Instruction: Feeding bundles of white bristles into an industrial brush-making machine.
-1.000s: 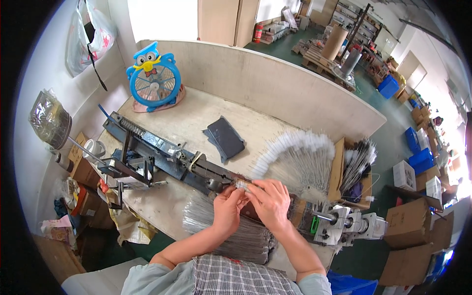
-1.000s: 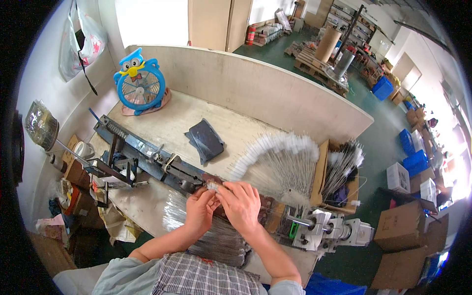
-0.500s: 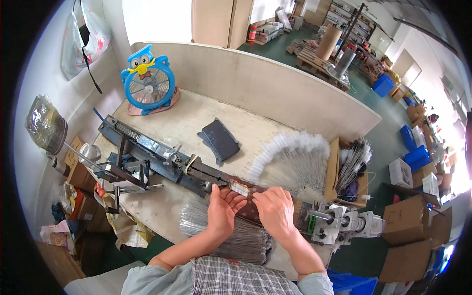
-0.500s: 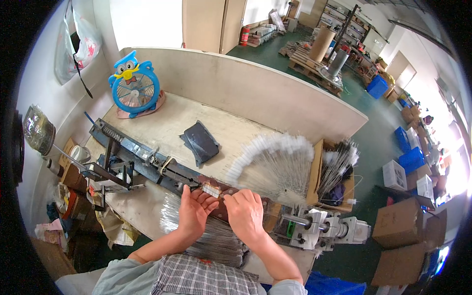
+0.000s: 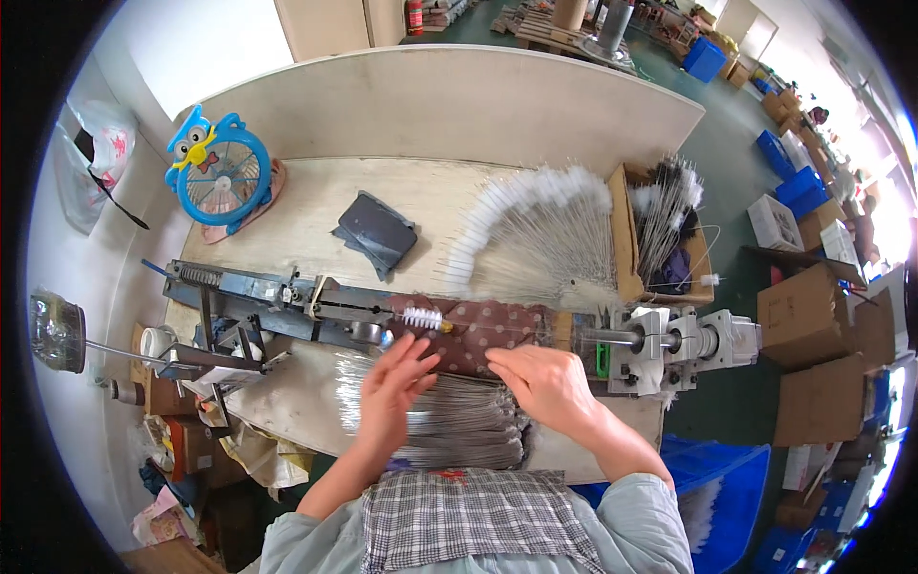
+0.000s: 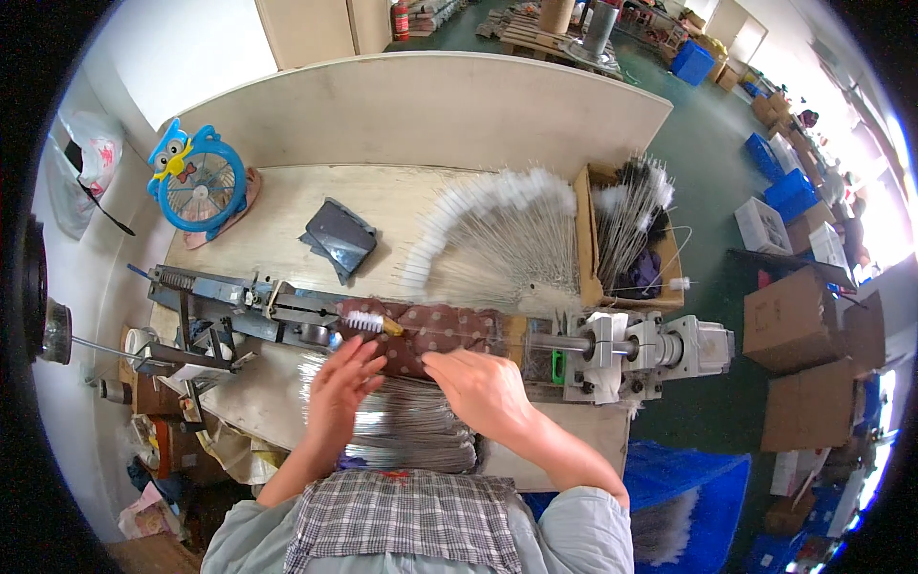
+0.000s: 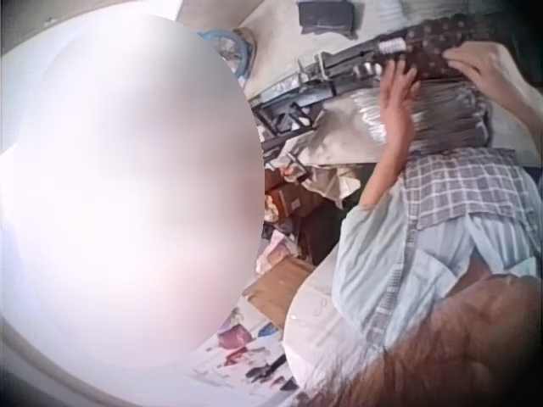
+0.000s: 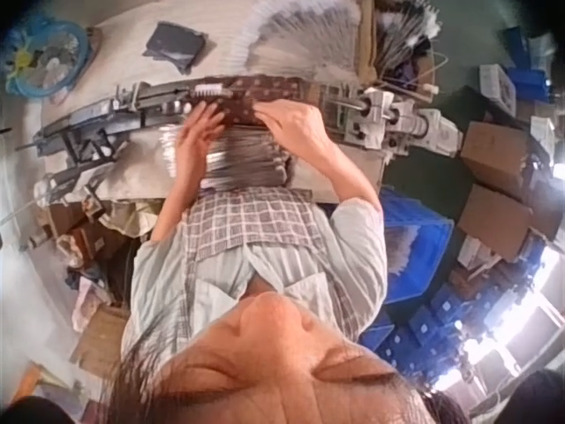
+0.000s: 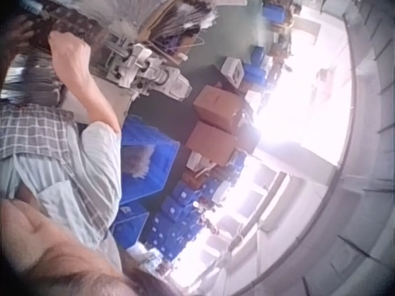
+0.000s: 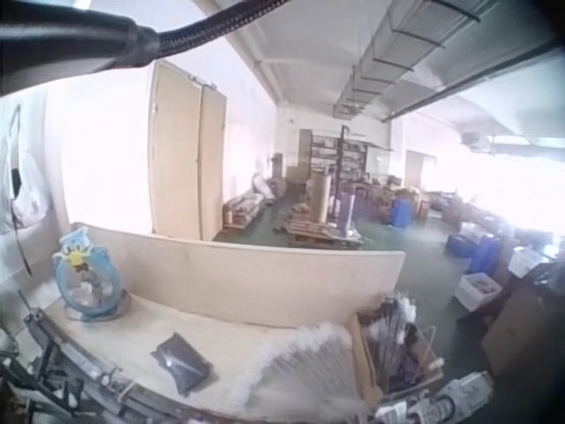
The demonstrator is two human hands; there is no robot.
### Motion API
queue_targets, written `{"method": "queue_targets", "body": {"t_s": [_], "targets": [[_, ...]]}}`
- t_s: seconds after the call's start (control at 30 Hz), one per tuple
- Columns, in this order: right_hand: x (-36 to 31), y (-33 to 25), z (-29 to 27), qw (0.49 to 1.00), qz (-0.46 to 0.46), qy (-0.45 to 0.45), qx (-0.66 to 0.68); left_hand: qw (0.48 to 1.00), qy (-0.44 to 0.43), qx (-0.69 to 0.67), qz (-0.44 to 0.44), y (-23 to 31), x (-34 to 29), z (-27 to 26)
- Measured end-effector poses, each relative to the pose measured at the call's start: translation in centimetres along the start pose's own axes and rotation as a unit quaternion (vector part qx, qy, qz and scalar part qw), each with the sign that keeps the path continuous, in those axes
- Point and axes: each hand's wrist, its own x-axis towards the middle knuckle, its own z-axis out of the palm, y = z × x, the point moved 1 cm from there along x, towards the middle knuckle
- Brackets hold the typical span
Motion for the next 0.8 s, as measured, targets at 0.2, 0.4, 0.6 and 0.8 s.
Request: {"method": "queue_targets", "body": {"t_s": [0.2, 0.4, 0.6, 0.8], "targets": [[-5.4, 2.5, -0.3, 0.99, 0.128, -0.057, -0.001, 0.934, 0.309, -0.147, 0.107, 1.3, 0.1, -16.0], [-6.7, 3.9, 0.6, 0.916, 0.295, -0.266, 0.059, 0.819, 0.501, -0.121, 0.253, 6.7, -4.6, -34.4], [-6.9, 4.4, -0.7, 0.913, 0.258, -0.317, 0.0, 0.793, 0.544, -0.138, 0.236, 5.7, -3.4, -35.3], [-8.0, 4.6, -1.3, 0.907, 0.221, -0.355, -0.042, 0.887, 0.348, -0.255, 0.165, -0.7, -0.8, -25.2]]}}
